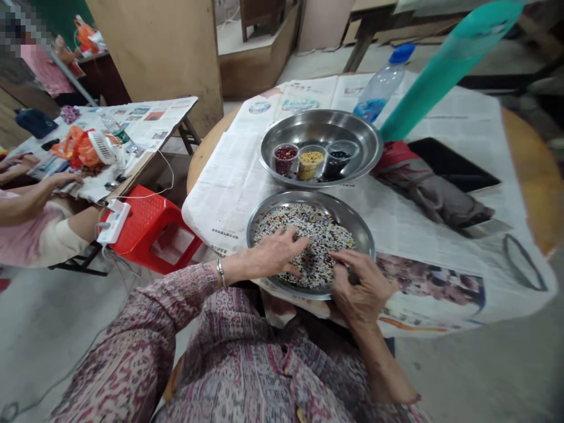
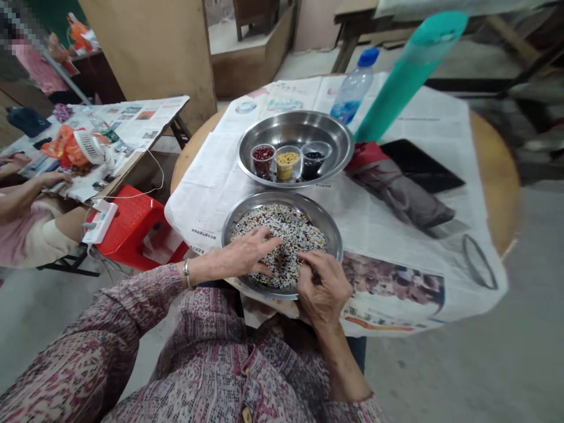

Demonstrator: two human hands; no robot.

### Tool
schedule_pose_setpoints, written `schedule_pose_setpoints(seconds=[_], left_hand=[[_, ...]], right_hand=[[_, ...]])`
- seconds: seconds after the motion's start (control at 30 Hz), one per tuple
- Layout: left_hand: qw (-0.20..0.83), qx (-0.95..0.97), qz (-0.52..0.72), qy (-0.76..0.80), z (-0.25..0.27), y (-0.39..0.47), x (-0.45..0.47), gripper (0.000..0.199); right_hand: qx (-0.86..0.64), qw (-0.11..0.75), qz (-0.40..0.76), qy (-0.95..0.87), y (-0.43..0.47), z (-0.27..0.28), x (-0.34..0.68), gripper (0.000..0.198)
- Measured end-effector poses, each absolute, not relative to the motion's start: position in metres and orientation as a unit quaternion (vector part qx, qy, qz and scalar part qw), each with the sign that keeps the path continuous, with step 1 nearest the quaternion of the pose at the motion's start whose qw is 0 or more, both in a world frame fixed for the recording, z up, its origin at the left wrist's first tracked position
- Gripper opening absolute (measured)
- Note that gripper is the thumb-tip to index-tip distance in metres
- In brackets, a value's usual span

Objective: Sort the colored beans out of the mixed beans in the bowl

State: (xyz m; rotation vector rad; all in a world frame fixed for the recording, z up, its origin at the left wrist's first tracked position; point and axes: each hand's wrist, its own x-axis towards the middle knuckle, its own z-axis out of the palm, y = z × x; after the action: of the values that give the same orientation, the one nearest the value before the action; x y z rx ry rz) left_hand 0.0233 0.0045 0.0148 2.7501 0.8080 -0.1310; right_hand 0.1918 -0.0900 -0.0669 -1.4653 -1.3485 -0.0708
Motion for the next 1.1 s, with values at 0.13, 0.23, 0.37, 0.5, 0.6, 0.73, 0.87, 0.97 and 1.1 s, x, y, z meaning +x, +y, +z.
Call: schedule_pose_setpoints(seconds=[0.13, 0.23, 0.37, 0.5, 0.6, 0.73, 0.87, 0.97, 1.1], left_hand=[[0.15, 0.964, -0.042, 0.214, 0.003, 0.009, 0.044, 0.026], [0.099, 0.961, -0.019, 0.256, 0.0, 0.023, 0.053, 0.033], [0.037, 0.928, 0.012, 0.37, 0.007, 0.04, 0.044, 0.031], [0.06, 0.914, -0.012, 0.402, 0.017, 0.034, 0.017, 0.034], [0.095, 0.921, -0.073, 0.371, 0.023, 0.019, 0.0, 0.053], [0.178, 0.929, -0.08, 0.315, 0.019, 0.004, -0.001, 0.024], [0.247, 0.928, -0.017, 0.278, -0.001, 0.004, 0.026, 0.027], [0.257, 0.93, 0.055, 0.258, -0.01, 0.015, 0.051, 0.025], [0.203, 0.947, 0.083, 0.236, -0.001, 0.035, 0.069, 0.04]], right_hand=[[-0.606, 0.537, -0.036, -0.586, -0.093, -0.068, 0.192, 0.012], [-0.628, 0.502, -0.05, -0.593, -0.093, -0.066, 0.19, 0.013], [-0.654, 0.482, -0.045, -0.582, -0.09, -0.062, 0.188, 0.014], [-0.679, 0.472, -0.027, -0.561, -0.088, -0.061, 0.187, 0.014], [-0.679, 0.486, -0.013, -0.551, -0.087, -0.062, 0.186, 0.015], [-0.653, 0.509, -0.003, -0.561, -0.086, -0.063, 0.187, 0.016], [-0.641, 0.517, -0.013, -0.567, -0.085, -0.063, 0.187, 0.015], [-0.659, 0.52, -0.004, -0.543, -0.085, -0.063, 0.187, 0.016], [-0.677, 0.531, 0.011, -0.509, -0.086, -0.063, 0.186, 0.019]])
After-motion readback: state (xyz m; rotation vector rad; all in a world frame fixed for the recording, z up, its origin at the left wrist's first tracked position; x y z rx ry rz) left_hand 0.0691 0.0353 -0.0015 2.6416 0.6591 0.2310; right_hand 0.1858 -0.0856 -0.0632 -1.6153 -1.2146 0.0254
